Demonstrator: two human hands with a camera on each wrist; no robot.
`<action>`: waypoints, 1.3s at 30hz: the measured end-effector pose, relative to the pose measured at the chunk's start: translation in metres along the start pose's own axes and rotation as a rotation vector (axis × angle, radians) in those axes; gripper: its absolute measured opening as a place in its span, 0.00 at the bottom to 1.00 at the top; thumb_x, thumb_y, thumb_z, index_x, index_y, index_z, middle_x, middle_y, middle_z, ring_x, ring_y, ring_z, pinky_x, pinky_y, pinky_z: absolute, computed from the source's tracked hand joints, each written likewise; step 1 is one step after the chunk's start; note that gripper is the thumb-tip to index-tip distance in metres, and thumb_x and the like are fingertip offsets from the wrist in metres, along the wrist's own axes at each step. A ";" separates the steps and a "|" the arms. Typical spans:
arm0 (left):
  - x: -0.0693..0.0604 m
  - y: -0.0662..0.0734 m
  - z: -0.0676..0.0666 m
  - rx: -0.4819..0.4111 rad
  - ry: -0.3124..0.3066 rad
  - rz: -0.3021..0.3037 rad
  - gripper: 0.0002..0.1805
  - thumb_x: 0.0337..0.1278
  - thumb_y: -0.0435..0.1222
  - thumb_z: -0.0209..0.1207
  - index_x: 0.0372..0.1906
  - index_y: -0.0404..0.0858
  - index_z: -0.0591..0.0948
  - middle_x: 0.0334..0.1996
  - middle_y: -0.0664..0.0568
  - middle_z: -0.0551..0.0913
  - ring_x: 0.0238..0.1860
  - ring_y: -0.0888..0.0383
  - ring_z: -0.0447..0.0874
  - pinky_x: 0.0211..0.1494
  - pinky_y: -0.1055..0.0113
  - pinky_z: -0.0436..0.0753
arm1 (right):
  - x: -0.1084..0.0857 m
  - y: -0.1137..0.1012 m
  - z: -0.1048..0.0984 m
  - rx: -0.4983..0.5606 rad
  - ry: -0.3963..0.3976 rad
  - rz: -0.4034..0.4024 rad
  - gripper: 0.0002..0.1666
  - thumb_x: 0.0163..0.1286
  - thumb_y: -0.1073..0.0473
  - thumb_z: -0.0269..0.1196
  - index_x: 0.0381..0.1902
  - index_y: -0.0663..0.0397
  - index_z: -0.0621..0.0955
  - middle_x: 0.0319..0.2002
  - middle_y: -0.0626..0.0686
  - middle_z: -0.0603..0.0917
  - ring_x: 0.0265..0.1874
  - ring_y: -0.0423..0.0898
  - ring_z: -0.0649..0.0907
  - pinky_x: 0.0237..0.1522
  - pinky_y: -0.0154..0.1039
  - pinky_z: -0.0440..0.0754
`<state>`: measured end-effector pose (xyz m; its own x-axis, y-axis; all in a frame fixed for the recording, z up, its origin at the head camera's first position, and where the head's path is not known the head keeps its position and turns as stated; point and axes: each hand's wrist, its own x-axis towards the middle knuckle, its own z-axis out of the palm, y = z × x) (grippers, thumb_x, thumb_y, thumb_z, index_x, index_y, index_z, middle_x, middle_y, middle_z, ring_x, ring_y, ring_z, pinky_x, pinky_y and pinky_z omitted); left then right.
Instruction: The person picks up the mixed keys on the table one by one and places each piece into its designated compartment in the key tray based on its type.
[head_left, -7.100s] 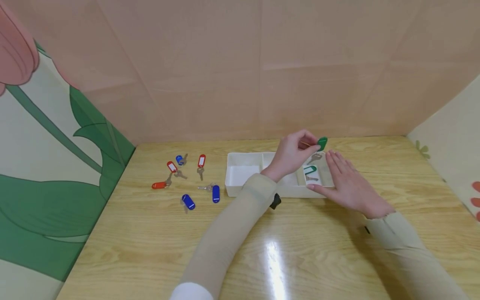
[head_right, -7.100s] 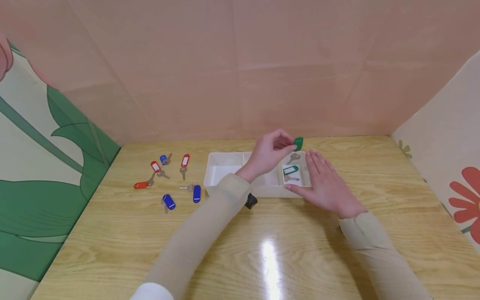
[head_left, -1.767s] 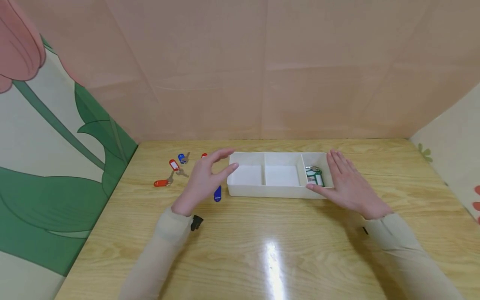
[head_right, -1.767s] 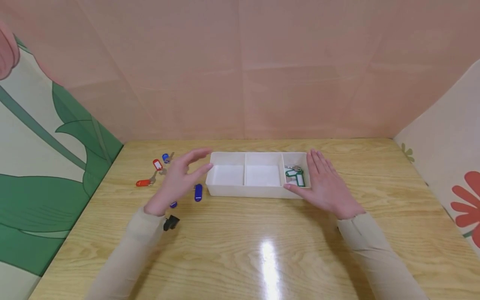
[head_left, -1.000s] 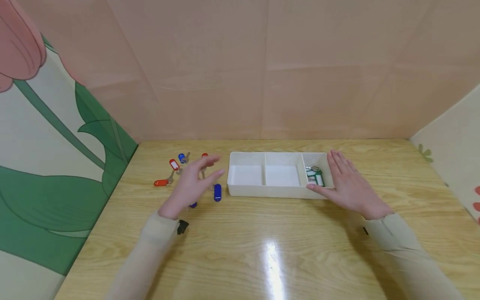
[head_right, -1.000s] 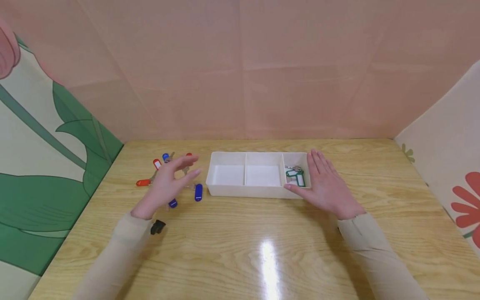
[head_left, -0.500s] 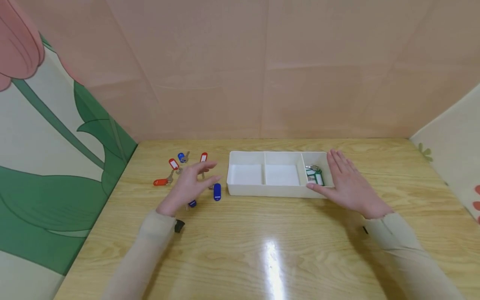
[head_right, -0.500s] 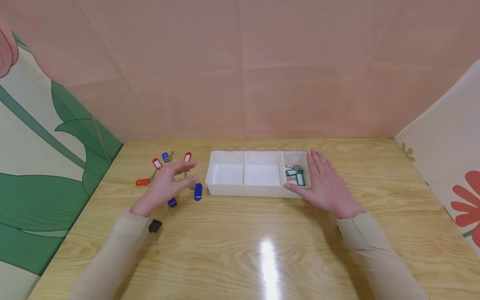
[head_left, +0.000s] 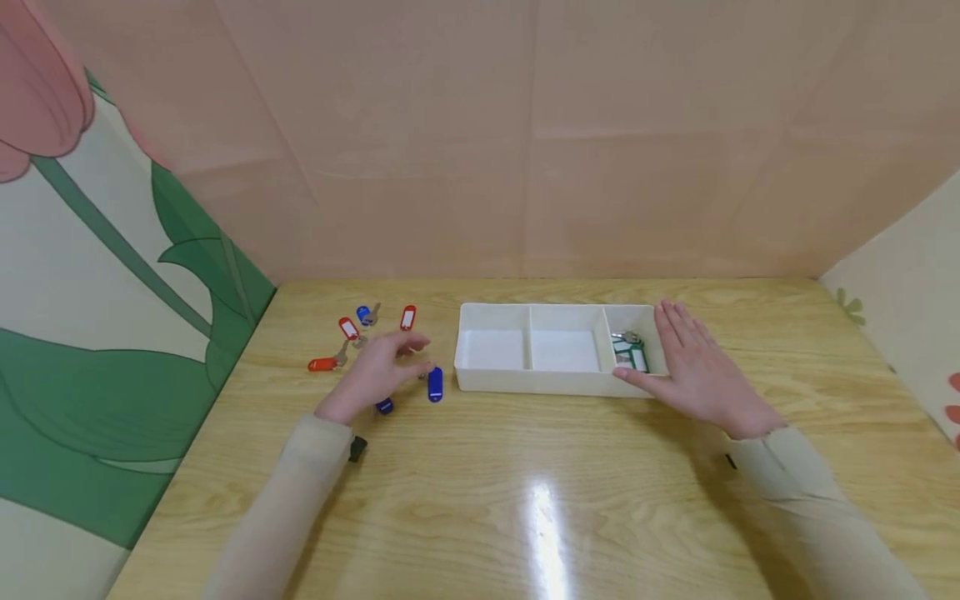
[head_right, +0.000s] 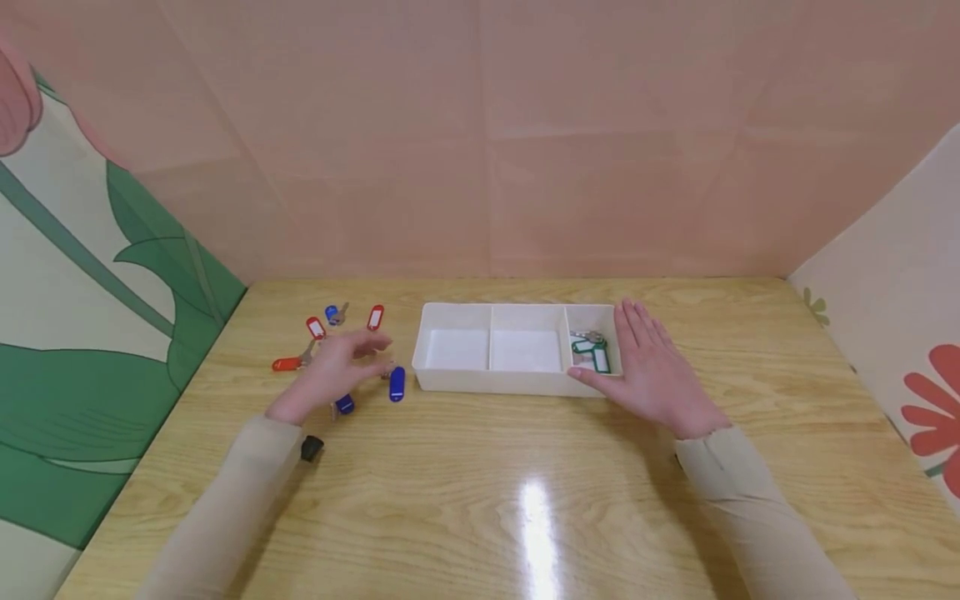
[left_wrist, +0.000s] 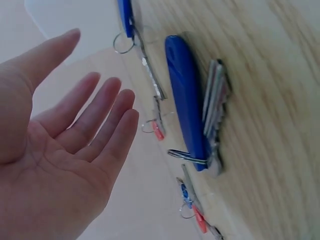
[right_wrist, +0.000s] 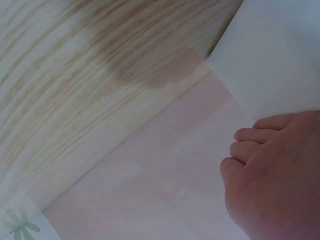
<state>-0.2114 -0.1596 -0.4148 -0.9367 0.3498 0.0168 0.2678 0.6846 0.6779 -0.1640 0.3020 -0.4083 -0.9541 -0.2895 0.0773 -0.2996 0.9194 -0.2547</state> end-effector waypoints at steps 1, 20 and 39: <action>0.001 -0.001 0.001 0.006 -0.006 0.002 0.23 0.66 0.40 0.68 0.61 0.34 0.81 0.56 0.45 0.83 0.58 0.46 0.79 0.61 0.49 0.79 | 0.000 0.000 0.000 0.000 0.001 -0.001 0.68 0.69 0.26 0.57 0.80 0.67 0.39 0.80 0.66 0.38 0.78 0.62 0.40 0.77 0.56 0.35; 0.005 -0.012 0.004 0.081 -0.074 -0.073 0.13 0.61 0.35 0.71 0.48 0.37 0.86 0.40 0.51 0.84 0.42 0.55 0.81 0.49 0.58 0.82 | 0.003 0.003 0.001 -0.001 -0.006 -0.014 0.67 0.69 0.26 0.58 0.79 0.69 0.42 0.80 0.67 0.38 0.78 0.63 0.40 0.76 0.56 0.35; 0.006 -0.012 0.005 0.023 -0.090 -0.084 0.11 0.59 0.32 0.71 0.46 0.38 0.86 0.34 0.54 0.84 0.37 0.57 0.82 0.44 0.62 0.83 | 0.004 0.005 0.001 -0.006 -0.026 -0.001 0.68 0.69 0.26 0.57 0.79 0.68 0.39 0.80 0.66 0.35 0.78 0.64 0.39 0.76 0.57 0.33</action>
<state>-0.2196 -0.1624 -0.4268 -0.9324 0.3457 -0.1058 0.1952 0.7277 0.6575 -0.1694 0.3048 -0.4100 -0.9533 -0.2972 0.0528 -0.3008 0.9207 -0.2486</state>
